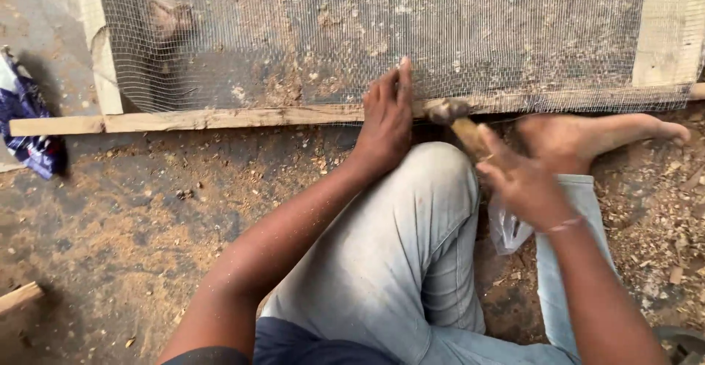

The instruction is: Attaching wire mesh to a wooden frame using nails and a hammer.

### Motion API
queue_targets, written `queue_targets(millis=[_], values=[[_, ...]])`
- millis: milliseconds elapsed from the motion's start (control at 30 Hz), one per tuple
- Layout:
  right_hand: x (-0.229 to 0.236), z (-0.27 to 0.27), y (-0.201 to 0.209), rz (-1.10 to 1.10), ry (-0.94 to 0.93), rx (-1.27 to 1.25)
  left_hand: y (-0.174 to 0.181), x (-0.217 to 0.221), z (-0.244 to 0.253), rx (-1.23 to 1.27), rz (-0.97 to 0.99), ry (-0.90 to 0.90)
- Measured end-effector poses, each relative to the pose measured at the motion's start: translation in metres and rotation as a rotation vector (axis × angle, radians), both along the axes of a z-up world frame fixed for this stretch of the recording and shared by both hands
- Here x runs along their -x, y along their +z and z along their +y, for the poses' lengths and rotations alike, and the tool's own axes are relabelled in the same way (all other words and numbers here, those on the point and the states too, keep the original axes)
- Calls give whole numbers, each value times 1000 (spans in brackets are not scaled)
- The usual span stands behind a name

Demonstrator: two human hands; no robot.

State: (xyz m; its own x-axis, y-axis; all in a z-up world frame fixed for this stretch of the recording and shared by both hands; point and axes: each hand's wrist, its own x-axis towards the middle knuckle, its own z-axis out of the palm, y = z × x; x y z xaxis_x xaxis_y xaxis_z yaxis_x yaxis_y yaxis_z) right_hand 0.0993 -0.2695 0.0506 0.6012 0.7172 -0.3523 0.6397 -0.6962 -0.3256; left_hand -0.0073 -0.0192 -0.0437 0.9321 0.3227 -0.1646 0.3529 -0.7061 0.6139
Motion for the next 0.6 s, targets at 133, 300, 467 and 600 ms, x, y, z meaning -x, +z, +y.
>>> queue_targets(millis=[133,300,467,600], values=[[17,12,37,-10,-33,-119,-2,3,-5,-60,-274,17],[6,-42,-53,-339,263,-701,4,3,0,-39,-260,43],[18,10,18,-87,75,-301,0,8,4,-53,-319,30],[46,-6,64,-52,-197,-276,42,20,22,12,-494,-105]])
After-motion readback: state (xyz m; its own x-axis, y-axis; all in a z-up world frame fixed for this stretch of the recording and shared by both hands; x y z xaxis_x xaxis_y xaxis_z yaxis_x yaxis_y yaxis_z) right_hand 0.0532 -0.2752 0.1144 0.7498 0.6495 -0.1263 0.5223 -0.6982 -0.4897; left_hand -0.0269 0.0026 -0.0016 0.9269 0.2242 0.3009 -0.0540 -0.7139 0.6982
